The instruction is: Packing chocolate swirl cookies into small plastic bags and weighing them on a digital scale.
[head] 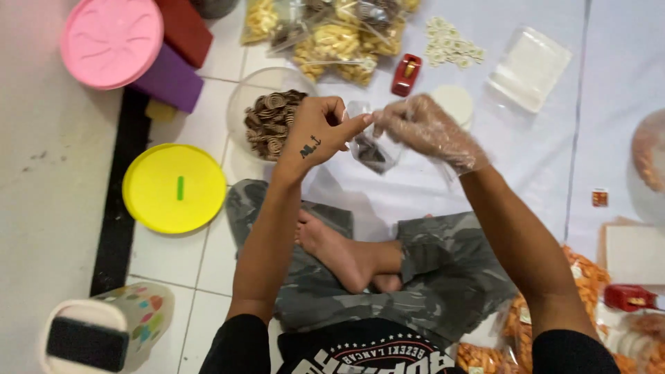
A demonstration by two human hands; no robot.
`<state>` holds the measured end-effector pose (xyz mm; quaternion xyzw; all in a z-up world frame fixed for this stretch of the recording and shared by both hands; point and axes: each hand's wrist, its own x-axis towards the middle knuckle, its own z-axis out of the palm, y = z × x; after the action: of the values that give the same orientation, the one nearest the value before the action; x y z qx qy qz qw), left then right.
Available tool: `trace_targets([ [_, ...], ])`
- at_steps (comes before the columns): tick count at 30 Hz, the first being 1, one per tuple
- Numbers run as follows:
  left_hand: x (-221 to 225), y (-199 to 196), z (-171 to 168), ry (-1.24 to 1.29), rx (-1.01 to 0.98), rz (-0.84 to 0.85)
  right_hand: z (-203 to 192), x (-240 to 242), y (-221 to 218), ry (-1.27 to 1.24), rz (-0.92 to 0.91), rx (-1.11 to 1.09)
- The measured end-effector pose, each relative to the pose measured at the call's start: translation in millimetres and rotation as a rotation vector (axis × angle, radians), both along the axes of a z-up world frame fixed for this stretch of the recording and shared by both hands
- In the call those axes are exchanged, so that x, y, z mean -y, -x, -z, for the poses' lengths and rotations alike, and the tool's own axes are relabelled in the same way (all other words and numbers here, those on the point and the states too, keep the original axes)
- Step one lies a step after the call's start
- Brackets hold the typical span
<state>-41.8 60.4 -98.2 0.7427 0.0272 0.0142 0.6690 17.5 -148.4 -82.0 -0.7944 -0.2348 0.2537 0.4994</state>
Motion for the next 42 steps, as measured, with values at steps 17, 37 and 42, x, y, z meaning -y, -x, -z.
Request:
trace_targets([
  [17, -172.4, -3.8, 26.5, -0.239, -0.067, -0.347, 33.0, -170.0, -42.4, -0.116, -0.128, 0.302],
  [37, -227.8, 8.2, 37.7, -0.404, -0.161, -0.405, 153.7, -242.4, -45.9, 0.692, -0.217, 0.386],
  [42, -214.3, 7.9, 33.7, -0.358, -0.149, -0.392, 152.1, -235.9, -70.3, 0.695, -0.319, 0.224],
])
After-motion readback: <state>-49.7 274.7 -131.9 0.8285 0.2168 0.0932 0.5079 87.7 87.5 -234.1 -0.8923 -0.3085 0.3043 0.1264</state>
